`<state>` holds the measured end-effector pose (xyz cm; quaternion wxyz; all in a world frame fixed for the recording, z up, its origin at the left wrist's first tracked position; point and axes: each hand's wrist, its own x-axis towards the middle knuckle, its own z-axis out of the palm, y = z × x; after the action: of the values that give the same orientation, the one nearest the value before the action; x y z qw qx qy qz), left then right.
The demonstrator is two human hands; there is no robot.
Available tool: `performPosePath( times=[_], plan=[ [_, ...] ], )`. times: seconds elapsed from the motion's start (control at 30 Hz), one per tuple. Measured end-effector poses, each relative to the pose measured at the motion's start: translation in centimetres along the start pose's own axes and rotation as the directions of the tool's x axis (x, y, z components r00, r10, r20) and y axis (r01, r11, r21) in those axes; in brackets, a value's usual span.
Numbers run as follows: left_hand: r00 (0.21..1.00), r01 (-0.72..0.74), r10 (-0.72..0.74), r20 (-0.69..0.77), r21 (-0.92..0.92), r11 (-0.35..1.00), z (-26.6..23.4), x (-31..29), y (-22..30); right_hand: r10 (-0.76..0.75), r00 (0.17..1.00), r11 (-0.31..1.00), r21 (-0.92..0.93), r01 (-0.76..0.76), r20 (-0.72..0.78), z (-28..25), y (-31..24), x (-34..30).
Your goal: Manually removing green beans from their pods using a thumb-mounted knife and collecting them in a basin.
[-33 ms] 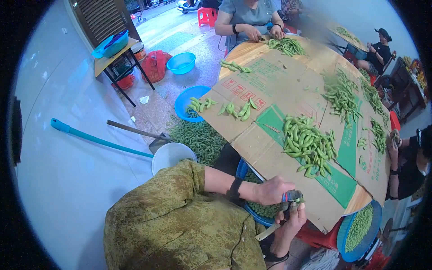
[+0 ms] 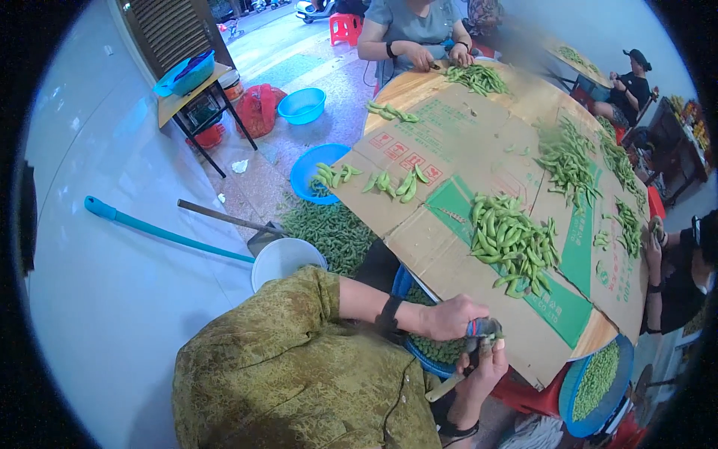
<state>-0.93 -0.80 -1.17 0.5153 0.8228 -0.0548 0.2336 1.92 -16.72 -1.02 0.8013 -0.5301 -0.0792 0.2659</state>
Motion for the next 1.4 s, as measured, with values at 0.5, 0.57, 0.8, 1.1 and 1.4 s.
performPosePath(
  times=[0.5,0.57,0.8,1.1,1.4],
  plan=[
    [0.847,0.459,-0.212,0.487,-0.471,0.753,-0.2,-0.9,-0.1,-0.221,0.959,0.767,-0.576,0.282,0.175,-1.7,0.4,-1.4],
    [0.799,0.543,-0.228,0.557,-0.505,0.671,-0.5,-1.2,0.0,-0.163,0.968,0.814,-0.528,0.242,0.193,-2.2,0.2,-1.3],
    [0.896,0.376,-0.154,0.417,-0.526,0.763,0.9,-2.2,-0.7,-0.089,0.985,0.917,-0.374,0.138,0.145,-1.9,-0.2,-1.7],
    [0.847,0.441,-0.225,0.481,-0.402,0.802,0.6,-1.7,0.4,-0.207,0.962,0.805,-0.527,0.271,0.179,-2.7,1.2,-2.8],
    [0.902,0.309,-0.197,0.383,-0.257,0.916,0.7,-1.5,-0.6,-0.236,0.951,0.676,-0.669,0.308,0.198,-2.7,1.5,-1.7]
  ],
)
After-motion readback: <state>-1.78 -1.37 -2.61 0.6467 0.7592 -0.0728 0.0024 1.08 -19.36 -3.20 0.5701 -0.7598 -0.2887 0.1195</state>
